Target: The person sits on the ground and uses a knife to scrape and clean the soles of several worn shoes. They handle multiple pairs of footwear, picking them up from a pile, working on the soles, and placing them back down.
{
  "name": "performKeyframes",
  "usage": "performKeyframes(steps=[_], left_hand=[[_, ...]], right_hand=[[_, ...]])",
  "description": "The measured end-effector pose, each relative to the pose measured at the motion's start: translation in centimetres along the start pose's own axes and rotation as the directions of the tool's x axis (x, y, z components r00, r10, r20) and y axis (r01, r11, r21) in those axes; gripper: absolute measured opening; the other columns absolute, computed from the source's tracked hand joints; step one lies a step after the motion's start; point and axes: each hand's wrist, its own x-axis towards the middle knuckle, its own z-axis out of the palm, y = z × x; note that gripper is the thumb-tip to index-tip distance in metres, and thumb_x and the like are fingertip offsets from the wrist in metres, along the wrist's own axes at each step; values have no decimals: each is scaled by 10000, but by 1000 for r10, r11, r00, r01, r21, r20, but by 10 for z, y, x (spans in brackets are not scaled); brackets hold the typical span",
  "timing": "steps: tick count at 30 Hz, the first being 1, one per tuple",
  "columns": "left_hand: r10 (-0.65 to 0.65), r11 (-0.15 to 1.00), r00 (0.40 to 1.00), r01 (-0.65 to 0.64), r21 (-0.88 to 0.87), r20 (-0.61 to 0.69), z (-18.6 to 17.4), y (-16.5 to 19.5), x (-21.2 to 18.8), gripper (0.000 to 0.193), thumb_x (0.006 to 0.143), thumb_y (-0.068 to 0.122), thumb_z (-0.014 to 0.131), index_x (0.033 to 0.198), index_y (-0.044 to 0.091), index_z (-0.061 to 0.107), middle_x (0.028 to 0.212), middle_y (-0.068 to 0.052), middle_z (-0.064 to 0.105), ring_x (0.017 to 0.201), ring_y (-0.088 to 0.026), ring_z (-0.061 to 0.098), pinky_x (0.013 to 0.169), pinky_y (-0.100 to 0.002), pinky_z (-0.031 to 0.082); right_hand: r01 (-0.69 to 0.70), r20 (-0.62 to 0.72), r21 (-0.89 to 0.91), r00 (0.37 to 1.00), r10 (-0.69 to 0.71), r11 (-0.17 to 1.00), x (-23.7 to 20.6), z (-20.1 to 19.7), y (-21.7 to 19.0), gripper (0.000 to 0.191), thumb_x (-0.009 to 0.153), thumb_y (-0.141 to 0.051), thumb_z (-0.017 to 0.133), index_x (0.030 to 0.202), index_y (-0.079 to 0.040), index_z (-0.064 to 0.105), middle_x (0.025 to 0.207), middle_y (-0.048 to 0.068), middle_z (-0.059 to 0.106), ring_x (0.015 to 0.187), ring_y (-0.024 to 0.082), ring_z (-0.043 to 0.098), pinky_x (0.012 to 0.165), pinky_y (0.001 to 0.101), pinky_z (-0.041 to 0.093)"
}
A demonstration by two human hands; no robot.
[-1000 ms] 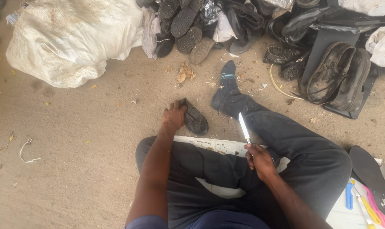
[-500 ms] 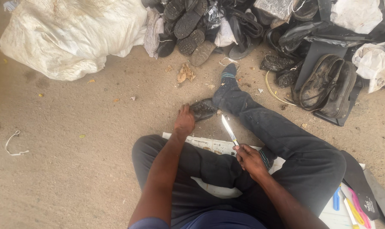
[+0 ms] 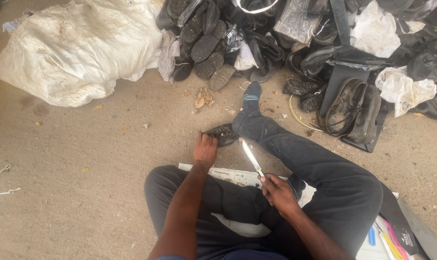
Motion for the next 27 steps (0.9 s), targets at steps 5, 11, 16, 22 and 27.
performKeyframes(steps=[5, 11, 16, 22, 27], left_hand=[[-21, 997, 999, 17, -77, -42, 7, 6, 18, 235, 987, 188, 532, 1162, 75, 642, 1159, -109, 679, 1211, -270, 534, 1237, -489, 237], [211, 975, 976, -205, -86, 59, 0, -22, 15, 277, 945, 203, 544, 1184, 106, 645, 1133, -55, 693, 1205, -224, 534, 1228, -510, 226], [240, 967, 970, -243, -73, -46, 0, -21, 8, 219, 920, 221, 593, 1064, 93, 698, 1044, -57, 711, 1116, -223, 569, 1108, -443, 335], [201, 956, 950, -244, -164, -239, 19, -9, 1, 112, 853, 160, 653, 923, 102, 720, 921, -52, 704, 1027, -223, 582, 1019, -417, 387], [201, 954, 923, -260, -149, -329, 20, -9, 0, 102, 844, 82, 668, 932, 95, 718, 879, -41, 687, 974, -198, 575, 1007, -382, 415]], right_hand=[[49, -11, -114, 999, -51, 992, -7, 9, 8, 354, 1038, -333, 515, 1150, -44, 686, 663, 18, 575, 508, 97, 476, 463, 284, 414], [205, -34, -572, 962, -272, 794, 48, 13, 28, 311, 1038, -335, 559, 1140, -71, 689, 806, 113, 716, 717, 238, 697, 700, 420, 547], [367, 61, -804, 833, -549, 467, 89, 29, 11, 358, 955, -244, 578, 1264, -71, 630, 1043, 196, 723, 825, 411, 716, 724, 514, 562], [332, 125, -849, 882, -455, 412, 108, 53, -15, 390, 993, -250, 539, 1343, -83, 577, 987, 195, 728, 813, 398, 719, 730, 521, 575], [242, 172, -872, 965, -196, 425, 125, 57, -38, 373, 1043, -232, 424, 1360, -69, 536, 886, 192, 706, 720, 345, 721, 676, 494, 594]])
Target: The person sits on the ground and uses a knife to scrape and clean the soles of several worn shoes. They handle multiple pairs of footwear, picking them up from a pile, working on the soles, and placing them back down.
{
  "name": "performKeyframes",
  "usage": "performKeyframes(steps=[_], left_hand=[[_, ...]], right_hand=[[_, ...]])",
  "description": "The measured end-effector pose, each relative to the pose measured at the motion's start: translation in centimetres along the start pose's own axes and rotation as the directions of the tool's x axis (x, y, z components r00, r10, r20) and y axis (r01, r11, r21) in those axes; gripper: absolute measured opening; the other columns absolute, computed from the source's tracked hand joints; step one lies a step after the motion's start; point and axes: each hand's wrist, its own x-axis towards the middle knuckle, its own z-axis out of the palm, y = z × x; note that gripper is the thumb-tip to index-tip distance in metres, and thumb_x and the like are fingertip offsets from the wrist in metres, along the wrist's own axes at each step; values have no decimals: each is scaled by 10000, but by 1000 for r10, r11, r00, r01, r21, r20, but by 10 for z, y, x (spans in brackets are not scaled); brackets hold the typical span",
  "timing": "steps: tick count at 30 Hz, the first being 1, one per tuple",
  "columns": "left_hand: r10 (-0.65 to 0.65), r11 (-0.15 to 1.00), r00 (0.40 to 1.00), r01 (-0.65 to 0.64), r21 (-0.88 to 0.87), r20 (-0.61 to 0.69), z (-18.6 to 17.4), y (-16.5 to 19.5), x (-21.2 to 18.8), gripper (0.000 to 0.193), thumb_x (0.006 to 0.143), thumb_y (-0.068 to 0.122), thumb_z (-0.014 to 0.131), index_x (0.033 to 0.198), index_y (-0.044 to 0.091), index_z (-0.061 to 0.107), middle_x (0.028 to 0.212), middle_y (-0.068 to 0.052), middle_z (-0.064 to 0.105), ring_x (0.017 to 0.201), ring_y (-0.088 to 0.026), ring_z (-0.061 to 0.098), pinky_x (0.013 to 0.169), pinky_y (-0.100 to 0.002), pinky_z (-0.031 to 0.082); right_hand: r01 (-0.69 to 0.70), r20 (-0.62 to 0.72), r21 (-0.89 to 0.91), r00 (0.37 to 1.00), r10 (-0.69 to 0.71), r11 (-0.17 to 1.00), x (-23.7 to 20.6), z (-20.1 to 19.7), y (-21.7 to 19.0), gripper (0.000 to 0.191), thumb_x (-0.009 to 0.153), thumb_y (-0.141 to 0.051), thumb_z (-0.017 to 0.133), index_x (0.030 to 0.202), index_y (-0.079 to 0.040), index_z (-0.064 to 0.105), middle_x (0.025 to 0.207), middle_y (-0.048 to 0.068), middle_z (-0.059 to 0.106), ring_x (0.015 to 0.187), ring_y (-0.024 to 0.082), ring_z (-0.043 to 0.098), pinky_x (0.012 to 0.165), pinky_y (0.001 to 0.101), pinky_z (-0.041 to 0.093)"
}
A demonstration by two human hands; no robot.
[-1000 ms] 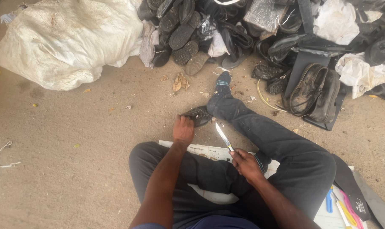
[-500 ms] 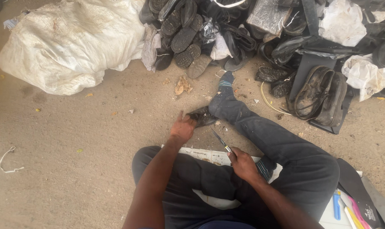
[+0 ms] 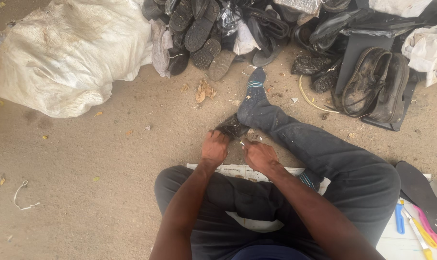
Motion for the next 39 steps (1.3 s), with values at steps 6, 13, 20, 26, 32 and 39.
performKeyframes(steps=[6, 13, 20, 26, 32, 39], left_hand=[[16, 990, 998, -23, -136, -57, -15, 1, 1, 104, 794, 68, 676, 883, 100, 717, 871, -32, 681, 980, -207, 590, 1000, -380, 425], [-36, 981, 984, 2, -195, -174, -21, 1, 3, 130, 755, 57, 666, 865, 93, 725, 863, -38, 683, 982, -222, 603, 1008, -423, 426], [-52, 967, 989, 15, -255, -137, -28, 5, 5, 164, 699, 63, 673, 853, 82, 723, 876, -48, 695, 995, -238, 604, 1008, -432, 423], [-188, 970, 974, 204, -129, 129, -21, 16, 11, 87, 822, 186, 719, 852, 110, 749, 899, -55, 706, 994, -238, 592, 891, -426, 390], [-322, 844, 915, 393, -364, 241, -2, 12, 15, 167, 941, 278, 721, 955, 121, 777, 943, -16, 727, 961, -198, 577, 942, -410, 374], [-444, 711, 877, 469, -524, 183, 8, 12, 6, 145, 837, 200, 790, 895, 68, 803, 946, -73, 748, 1009, -248, 614, 934, -455, 376]], right_hand=[[68, -68, -26, 995, -70, 997, 9, -2, -5, 370, 1044, -257, 433, 1325, -60, 575, 778, 179, 691, 661, 333, 695, 632, 488, 557], [42, -96, -4, 994, -42, 999, -36, 24, 20, 394, 1035, -228, 447, 1356, -16, 531, 805, 178, 702, 627, 330, 706, 568, 485, 576], [76, -234, 18, 970, -69, 997, -3, 40, 8, 343, 1026, -241, 505, 1310, -54, 553, 898, 232, 717, 731, 413, 724, 673, 540, 577], [102, -243, 3, 965, -98, 995, -13, 45, 8, 424, 996, -217, 519, 1378, -35, 503, 906, 253, 710, 694, 419, 718, 631, 524, 584], [77, -254, 14, 965, -71, 997, -35, 46, 18, 441, 992, -178, 518, 1388, 11, 485, 899, 258, 708, 657, 399, 727, 590, 502, 586], [128, -209, 22, 971, -120, 992, -3, 28, 21, 266, 1012, -226, 539, 1231, -89, 600, 823, 182, 726, 719, 379, 707, 631, 520, 549]])
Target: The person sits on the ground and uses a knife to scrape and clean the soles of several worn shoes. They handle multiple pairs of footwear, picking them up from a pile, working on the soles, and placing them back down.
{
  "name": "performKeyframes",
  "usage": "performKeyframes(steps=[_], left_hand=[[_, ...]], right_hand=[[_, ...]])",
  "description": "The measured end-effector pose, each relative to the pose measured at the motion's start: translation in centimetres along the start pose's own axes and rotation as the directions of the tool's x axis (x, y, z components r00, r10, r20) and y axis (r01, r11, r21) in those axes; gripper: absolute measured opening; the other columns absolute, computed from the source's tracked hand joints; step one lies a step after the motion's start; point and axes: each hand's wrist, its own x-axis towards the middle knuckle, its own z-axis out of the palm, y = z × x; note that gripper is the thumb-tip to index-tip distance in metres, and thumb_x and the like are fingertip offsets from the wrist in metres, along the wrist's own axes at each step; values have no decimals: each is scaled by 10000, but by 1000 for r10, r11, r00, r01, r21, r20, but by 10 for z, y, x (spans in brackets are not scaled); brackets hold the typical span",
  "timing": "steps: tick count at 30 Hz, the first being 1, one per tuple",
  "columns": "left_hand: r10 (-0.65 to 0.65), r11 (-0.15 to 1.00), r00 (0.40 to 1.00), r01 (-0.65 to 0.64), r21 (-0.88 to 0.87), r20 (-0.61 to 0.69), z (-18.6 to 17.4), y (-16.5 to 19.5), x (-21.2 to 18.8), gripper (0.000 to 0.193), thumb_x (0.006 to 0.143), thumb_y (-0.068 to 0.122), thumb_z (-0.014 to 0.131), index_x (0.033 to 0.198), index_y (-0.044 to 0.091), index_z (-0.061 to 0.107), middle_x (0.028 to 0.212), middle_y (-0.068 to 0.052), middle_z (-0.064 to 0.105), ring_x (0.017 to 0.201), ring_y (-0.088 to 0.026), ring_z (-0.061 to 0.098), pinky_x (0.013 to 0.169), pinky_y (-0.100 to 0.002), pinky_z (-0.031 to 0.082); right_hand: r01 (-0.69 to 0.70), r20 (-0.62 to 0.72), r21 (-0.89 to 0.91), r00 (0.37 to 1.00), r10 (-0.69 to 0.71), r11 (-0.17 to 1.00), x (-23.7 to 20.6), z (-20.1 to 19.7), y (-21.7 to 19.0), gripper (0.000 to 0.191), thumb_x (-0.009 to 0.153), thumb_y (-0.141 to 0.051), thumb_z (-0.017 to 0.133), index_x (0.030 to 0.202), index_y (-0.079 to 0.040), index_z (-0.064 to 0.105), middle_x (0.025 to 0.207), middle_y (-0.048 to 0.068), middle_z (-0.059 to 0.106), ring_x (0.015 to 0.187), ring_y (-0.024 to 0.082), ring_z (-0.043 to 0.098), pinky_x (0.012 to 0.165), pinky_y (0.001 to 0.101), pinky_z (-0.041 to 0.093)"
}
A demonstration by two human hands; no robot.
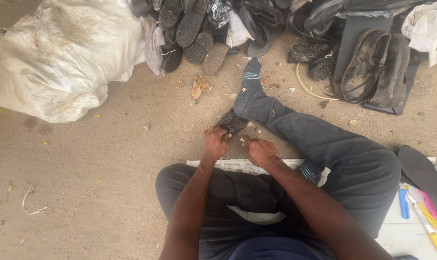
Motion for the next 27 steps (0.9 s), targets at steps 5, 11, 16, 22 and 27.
performKeyframes(steps=[5, 11, 16, 22, 27], left_hand=[[-109, 975, 994, 102, -198, -26, 3, -8, 2, 161, 840, 185, 800, 936, 55, 807, 944, -104, 754, 930, -277, 653, 889, -416, 503], [-60, 961, 995, 35, -275, -83, 9, -13, 0, 172, 797, 165, 820, 915, 41, 806, 902, -122, 758, 910, -292, 660, 843, -406, 521], [-58, 954, 994, 29, -299, -88, 6, -14, -1, 137, 812, 149, 818, 892, 39, 796, 896, -133, 749, 919, -291, 670, 833, -392, 526], [-243, 836, 969, 233, -497, 45, -3, 1, 1, 105, 860, 131, 770, 908, 46, 807, 916, -78, 713, 829, -226, 662, 719, -355, 557], [-244, 807, 970, 208, -553, 9, -4, 9, -9, 85, 865, 78, 801, 882, -1, 774, 852, -80, 664, 727, -189, 655, 611, -303, 523]], right_hand=[[-93, 155, 66, 985, 82, 993, -1, -10, 3, 280, 1056, -288, 463, 1229, -154, 637, 805, 141, 727, 713, 314, 723, 698, 493, 566], [-362, 277, 260, 916, 290, 895, 0, 18, 18, 325, 1049, -366, 473, 1248, -199, 668, 966, 91, 712, 936, 276, 690, 897, 479, 515], [-246, 131, 439, 969, 209, 864, 33, 51, 21, 358, 1064, -355, 535, 1291, -128, 693, 982, 125, 667, 907, 297, 631, 797, 476, 483], [-644, 516, 696, 756, 402, 318, -22, 44, -5, 392, 1036, -316, 514, 1384, -156, 598, 635, 20, 494, 451, 133, 345, 394, 342, 317], [-592, 471, 778, 771, 430, 210, -23, 52, -28, 344, 1044, -285, 526, 1227, -45, 692, 616, 43, 438, 407, 140, 316, 357, 340, 272]])
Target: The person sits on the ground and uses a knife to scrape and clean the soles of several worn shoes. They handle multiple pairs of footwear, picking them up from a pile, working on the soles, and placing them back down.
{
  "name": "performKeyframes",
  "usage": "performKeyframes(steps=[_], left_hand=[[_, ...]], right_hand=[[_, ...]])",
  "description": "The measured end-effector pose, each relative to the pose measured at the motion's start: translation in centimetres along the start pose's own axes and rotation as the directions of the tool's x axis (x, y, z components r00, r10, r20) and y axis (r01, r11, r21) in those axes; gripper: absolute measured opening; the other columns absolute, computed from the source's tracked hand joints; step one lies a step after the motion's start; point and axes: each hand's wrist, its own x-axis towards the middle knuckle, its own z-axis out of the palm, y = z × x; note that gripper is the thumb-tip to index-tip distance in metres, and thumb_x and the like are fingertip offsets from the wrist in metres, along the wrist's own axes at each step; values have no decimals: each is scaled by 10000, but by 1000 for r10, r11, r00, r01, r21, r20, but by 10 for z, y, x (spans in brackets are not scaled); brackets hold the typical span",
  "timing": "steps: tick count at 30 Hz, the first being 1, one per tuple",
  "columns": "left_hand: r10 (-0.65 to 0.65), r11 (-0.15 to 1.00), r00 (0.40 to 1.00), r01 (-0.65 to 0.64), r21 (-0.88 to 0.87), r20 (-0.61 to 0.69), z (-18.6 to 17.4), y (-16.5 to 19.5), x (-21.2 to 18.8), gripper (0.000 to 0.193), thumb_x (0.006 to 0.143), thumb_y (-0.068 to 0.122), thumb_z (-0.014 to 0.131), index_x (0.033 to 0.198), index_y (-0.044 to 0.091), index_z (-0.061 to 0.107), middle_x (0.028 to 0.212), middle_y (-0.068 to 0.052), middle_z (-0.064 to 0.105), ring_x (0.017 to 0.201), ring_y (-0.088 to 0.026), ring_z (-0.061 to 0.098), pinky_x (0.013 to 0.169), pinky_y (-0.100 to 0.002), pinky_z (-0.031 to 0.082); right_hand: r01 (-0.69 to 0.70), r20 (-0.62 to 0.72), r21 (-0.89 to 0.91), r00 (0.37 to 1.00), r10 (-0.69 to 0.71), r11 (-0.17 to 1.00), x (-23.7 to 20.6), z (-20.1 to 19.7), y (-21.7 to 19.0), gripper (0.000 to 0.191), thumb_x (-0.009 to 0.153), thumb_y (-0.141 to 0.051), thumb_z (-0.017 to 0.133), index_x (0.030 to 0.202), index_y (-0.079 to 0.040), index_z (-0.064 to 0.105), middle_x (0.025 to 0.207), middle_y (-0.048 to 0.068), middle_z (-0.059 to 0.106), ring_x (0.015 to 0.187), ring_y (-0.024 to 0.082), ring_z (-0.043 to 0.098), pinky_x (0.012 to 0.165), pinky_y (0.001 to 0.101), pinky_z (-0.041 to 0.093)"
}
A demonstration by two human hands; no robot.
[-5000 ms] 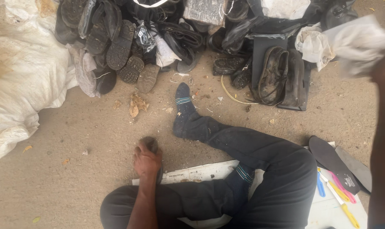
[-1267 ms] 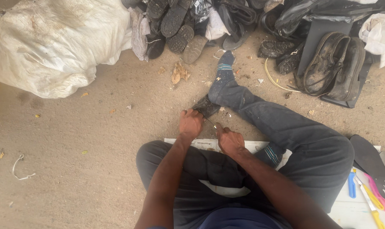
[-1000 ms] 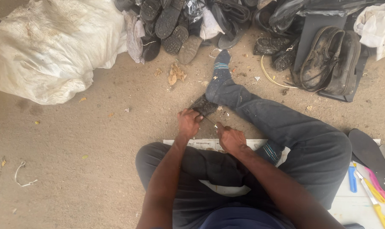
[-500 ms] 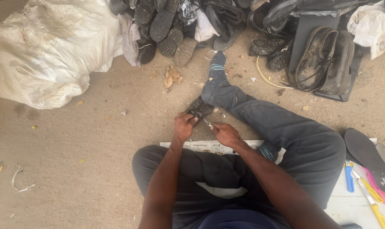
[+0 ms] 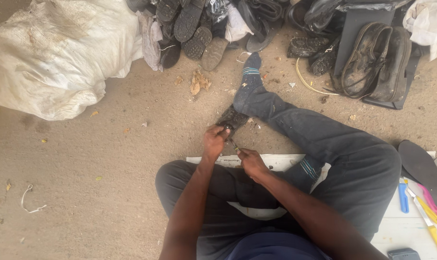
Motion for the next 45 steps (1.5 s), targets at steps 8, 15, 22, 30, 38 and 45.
performKeyframes(steps=[8, 15, 22, 30, 38, 45], left_hand=[[-302, 782, 953, 239, -575, -14, 59, -15, -23, 166, 875, 61, 783, 961, -70, 728, 824, -53, 687, 726, -137, 593, 662, -280, 465], [-426, 638, 903, 339, -692, 49, 95, -7, -32, 131, 914, 58, 737, 976, -57, 727, 878, -57, 680, 829, -146, 588, 761, -276, 463], [-495, 572, 867, 378, -728, 61, 96, 6, -29, 165, 905, 70, 751, 1015, -46, 714, 931, -82, 698, 873, -179, 614, 831, -309, 478], [-657, 455, 742, 530, -716, 131, 93, 11, -28, 175, 942, 79, 733, 1098, 30, 670, 1052, -29, 705, 998, -115, 598, 893, -329, 455], [-560, 436, 803, 495, -751, 204, 97, 4, -25, 245, 923, 144, 750, 1107, -10, 700, 943, -40, 703, 810, -155, 589, 721, -291, 446], [-625, 435, 739, 597, -674, 251, 77, 9, -4, 203, 927, 179, 734, 1091, 63, 704, 947, -13, 709, 792, -132, 591, 678, -302, 388]], right_hand=[[293, -152, -368, 918, -367, 883, -41, -6, 39, 325, 1006, -269, 527, 1190, -30, 649, 866, 161, 668, 825, 301, 640, 750, 461, 490], [175, -208, -544, 919, -333, 821, -38, -25, 4, 330, 1046, -275, 487, 1165, -6, 637, 960, 309, 710, 965, 492, 686, 857, 559, 504], [371, -152, -578, 827, -542, 727, -62, -23, 41, 353, 976, -220, 527, 1247, 2, 574, 914, 333, 683, 907, 536, 658, 801, 597, 501], [308, -240, -328, 887, -394, 893, -25, -11, 40, 294, 1029, -202, 466, 1149, 19, 619, 801, 264, 682, 730, 446, 715, 702, 537, 540], [171, -202, 105, 968, -147, 980, -22, 1, 22, 323, 1059, -249, 455, 1240, -14, 583, 613, 91, 569, 357, 140, 427, 305, 334, 307], [56, -108, 116, 993, -44, 992, -54, 13, 28, 363, 1033, -274, 460, 1339, -80, 493, 573, 36, 461, 340, 132, 401, 298, 320, 322]])
